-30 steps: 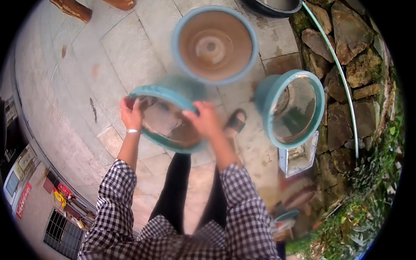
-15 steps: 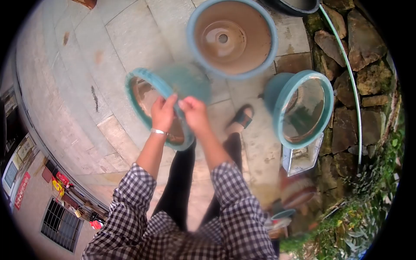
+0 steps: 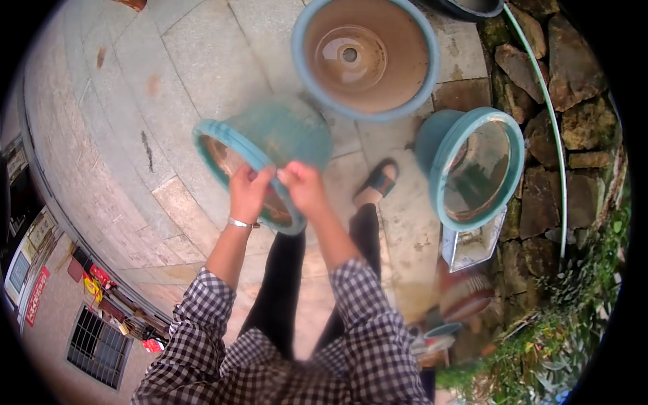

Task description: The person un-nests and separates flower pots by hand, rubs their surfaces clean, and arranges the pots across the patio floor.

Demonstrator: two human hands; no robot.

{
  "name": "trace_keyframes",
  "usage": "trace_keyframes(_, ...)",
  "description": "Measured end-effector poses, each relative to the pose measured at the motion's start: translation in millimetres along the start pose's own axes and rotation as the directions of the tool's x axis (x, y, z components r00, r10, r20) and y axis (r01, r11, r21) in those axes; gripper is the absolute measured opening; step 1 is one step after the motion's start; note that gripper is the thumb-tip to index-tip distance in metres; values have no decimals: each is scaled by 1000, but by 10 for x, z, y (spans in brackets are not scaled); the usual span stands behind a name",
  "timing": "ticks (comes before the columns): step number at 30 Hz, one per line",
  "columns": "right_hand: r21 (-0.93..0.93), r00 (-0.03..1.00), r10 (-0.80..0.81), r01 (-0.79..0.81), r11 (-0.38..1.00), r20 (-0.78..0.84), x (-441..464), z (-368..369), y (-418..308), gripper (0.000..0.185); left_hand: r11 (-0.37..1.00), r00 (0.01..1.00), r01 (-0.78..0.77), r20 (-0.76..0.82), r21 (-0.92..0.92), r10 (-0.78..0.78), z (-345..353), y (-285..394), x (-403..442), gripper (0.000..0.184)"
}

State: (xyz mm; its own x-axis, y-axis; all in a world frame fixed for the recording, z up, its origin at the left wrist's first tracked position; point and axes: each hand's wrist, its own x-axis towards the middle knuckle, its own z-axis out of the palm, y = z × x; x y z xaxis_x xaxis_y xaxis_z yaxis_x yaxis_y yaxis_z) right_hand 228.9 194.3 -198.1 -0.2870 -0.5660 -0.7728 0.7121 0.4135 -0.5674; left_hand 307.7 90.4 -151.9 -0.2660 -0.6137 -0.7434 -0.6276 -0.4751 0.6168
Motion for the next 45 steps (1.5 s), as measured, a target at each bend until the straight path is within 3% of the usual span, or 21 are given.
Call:
trace_keyframes(3,18,1000,-8,8,1000,1,-46,-36,77,14,998,997,55,-63,33,-53,11,-155,-80,21)
trace_keyframes(6,23,1000,-17,17,1000,25,-72,-16,61,12,999,993,9,-118,35,-5,3,-309,-64,19)
trace_keyframes(10,-1,995,-88,88,996,53,-37,34,-13,10,997,998,13,-68,76,-8,-100,-280,-28,19)
trace_keyframes(13,-94,996,-80,77,993,-25,36,60,-186,12,991,1000,13,-28,132,-10,-189,-284,-12,19)
trace_keyframes(15,-151,995,-95,96,984,16,114,197,-405,14,982,1000,-11,-15,187,15,-225,-322,-21,20)
trace_keyframes(18,-378,966,-244,260,888,90,255,417,-593,18,1000,999,-14,-44,14,14,-154,-201,-154,22)
trace_keyframes(19,-432,972,-216,236,870,95,297,486,-587,18,985,1000,-9,7,171,8,-213,-218,-168,20)
trace_keyframes(21,-527,981,-158,193,828,111,365,594,-573,18,988,999,-34,-16,149,37,-197,-217,-212,21)
trace_keyframes(24,-454,994,-40,83,887,105,383,614,-586,17,995,998,-24,-63,98,31,-236,-245,-202,23)
trace_keyframes(29,-301,993,2,34,953,117,415,717,-302,13,1000,995,0,-99,23,2,-267,-170,-197,27)
trace_keyframes(35,-313,994,7,27,949,107,423,597,-407,13,987,996,-79,22,-142,83,-304,-331,-135,14)
trace_keyframes(39,-235,997,-61,69,969,44,436,576,-384,15,988,997,-70,35,-136,76,-296,-253,-87,14)
trace_keyframes(43,-349,982,-180,150,925,-56,309,171,-214,17,996,999,-48,15,-74,50,-475,-255,27,14)
trace_keyframes(45,-365,970,-179,110,924,-161,68,-253,-170,16,997,999,-38,-36,-65,35,-643,-225,165,15)
